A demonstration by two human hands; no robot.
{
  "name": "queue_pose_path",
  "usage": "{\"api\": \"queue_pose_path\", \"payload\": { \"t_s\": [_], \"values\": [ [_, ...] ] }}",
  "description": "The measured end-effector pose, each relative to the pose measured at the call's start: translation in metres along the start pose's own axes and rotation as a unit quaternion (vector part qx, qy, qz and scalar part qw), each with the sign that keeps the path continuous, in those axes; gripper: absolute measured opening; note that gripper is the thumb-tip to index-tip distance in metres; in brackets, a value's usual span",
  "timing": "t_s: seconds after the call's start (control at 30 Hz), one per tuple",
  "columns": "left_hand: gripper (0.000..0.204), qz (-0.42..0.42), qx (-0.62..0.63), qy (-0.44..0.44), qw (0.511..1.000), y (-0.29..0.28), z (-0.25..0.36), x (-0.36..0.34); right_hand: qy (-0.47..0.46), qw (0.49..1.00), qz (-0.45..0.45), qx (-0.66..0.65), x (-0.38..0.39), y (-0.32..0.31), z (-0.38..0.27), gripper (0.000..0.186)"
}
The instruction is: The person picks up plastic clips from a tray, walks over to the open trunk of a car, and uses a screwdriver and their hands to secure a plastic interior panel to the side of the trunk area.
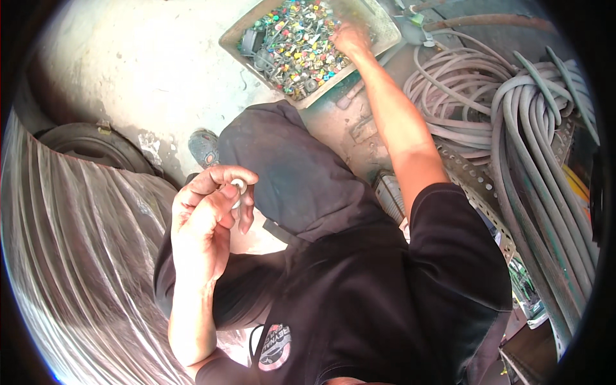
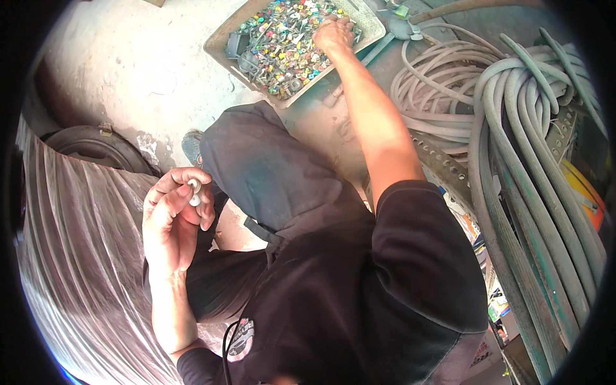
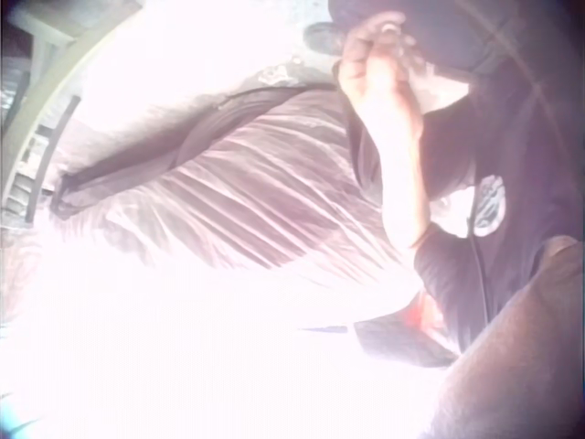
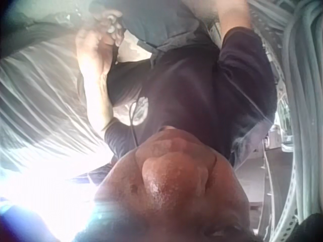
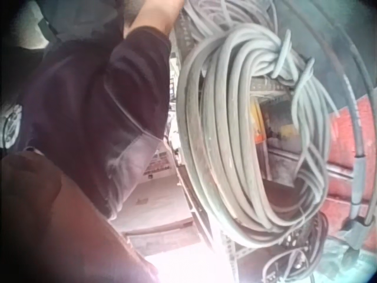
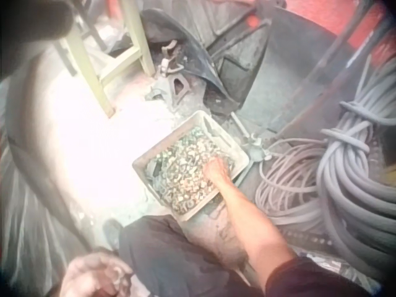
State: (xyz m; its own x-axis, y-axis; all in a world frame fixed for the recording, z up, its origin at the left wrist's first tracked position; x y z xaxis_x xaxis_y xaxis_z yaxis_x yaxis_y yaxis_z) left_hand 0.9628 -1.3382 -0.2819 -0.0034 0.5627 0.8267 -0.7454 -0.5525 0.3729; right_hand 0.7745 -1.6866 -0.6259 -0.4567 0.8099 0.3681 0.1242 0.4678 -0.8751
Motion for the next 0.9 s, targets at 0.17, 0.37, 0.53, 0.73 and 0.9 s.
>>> {"api": "queue_pose_path", "payload": {
  "t_s": [0.17, 0.37, 0.53, 0.73, 0.9],
  "values": [
    [0.022, -0.007, 0.01, -0.004, 1.0, 0.001, 0.002, -0.003, -0.031, 0.999, -0.018, 0.017, 0.004, 0.018, 0.008, 0.059],
    [0.022, -0.006, 0.012, -0.005, 1.0, 0.002, 0.002, -0.003, -0.041, 0.999, 0.009, 0.009, 0.03, -0.002, -0.016, 0.042],
    [0.021, -0.014, 0.017, -0.008, 1.0, -0.001, -0.001, -0.002, -0.06, 0.996, 0.033, 0.053, 0.028, -0.004, -0.016, 0.033],
    [0.017, -0.02, 0.024, -0.003, 1.0, -0.001, -0.002, -0.003, -0.084, 0.99, 0.111, -0.005, -0.015, 0.003, 0.035, 0.035],
    [0.022, -0.034, 0.019, -0.003, 0.999, -0.002, -0.002, 0.0, 0.034, 0.983, -0.079, -0.164, -0.035, -0.035, 0.024, 0.031]
  ]
}}
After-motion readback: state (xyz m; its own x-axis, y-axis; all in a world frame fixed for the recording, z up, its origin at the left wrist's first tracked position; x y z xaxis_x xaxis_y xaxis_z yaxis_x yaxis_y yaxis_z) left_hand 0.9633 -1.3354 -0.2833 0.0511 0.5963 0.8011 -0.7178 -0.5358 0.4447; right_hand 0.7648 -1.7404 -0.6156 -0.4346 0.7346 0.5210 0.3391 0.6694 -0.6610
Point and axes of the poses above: each hand's wrist, its own x-axis away from the middle knuckle, its own y-axis out of the palm, z = x × y, the point moved 2 cm from there along -x, towards the middle knuckle, and after that the axes turned 15 degrees about -y, right-handed, at the moved point
